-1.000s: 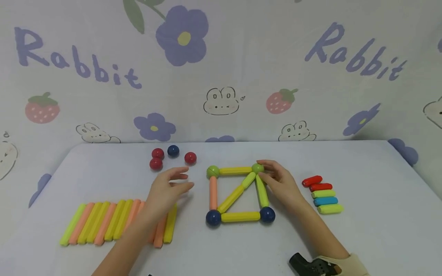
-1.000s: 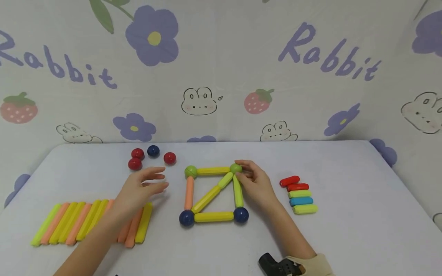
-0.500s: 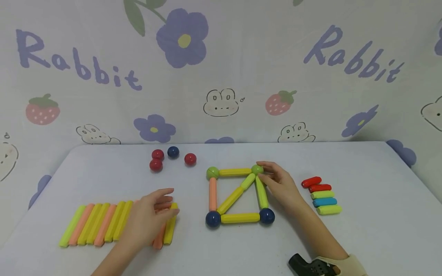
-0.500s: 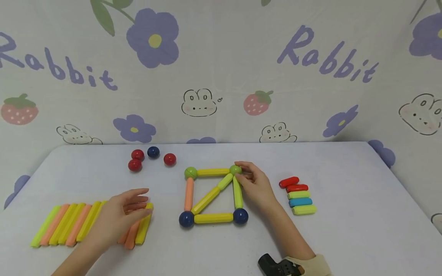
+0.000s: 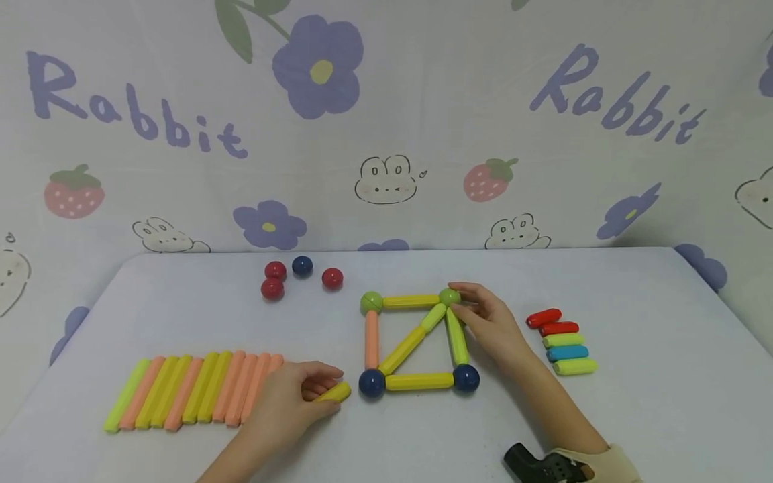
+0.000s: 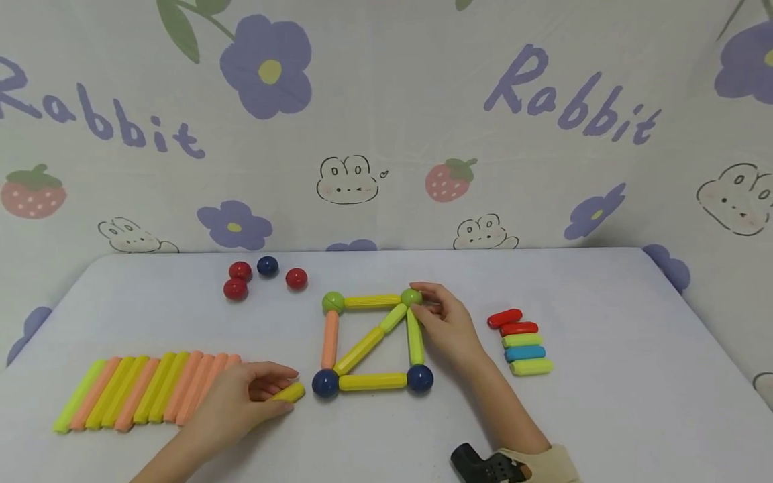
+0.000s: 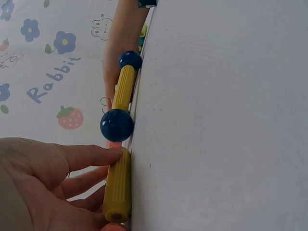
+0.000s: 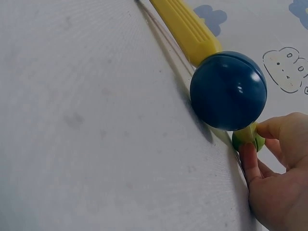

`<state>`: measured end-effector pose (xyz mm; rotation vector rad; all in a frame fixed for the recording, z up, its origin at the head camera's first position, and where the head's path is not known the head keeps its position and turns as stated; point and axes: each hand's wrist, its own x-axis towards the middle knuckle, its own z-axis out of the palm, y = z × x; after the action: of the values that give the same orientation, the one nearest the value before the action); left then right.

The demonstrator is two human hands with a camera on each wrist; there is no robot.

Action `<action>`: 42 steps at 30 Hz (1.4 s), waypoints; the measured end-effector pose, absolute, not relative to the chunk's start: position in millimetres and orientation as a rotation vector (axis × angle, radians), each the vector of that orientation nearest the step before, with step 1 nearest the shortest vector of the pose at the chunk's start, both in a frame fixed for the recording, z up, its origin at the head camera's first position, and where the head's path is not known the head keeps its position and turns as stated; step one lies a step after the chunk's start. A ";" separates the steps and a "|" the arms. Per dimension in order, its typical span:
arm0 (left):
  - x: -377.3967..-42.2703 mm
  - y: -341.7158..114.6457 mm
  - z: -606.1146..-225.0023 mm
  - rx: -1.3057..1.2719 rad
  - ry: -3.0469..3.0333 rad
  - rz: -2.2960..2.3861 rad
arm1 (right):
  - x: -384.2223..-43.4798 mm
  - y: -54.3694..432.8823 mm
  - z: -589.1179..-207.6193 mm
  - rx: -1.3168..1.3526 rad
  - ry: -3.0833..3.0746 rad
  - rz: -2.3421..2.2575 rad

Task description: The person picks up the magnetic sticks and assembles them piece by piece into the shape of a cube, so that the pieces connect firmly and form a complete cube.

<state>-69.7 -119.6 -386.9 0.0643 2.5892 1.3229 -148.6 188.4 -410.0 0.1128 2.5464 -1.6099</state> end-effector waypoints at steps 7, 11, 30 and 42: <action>-75.2 -116.6 -377.2 0.021 2.613 1.299 | -150.6 188.6 -410.7 0.113 2.538 -1.623; -84.3 -111.7 -360.3 0.021 2.645 1.316 | -150.5 189.0 -410.5 0.108 2.535 -1.627; -160.8 -55.8 -342.3 0.153 2.836 1.833 | -149.6 188.1 -413.1 0.104 2.517 -1.648; -170.3 -68.2 -343.3 0.210 2.766 1.737 | -149.5 189.4 -411.9 0.105 2.534 -1.629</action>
<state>-170.3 -68.2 -343.3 0.2103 2.7662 1.7370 -149.5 189.4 -411.9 0.1048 2.5344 -1.6288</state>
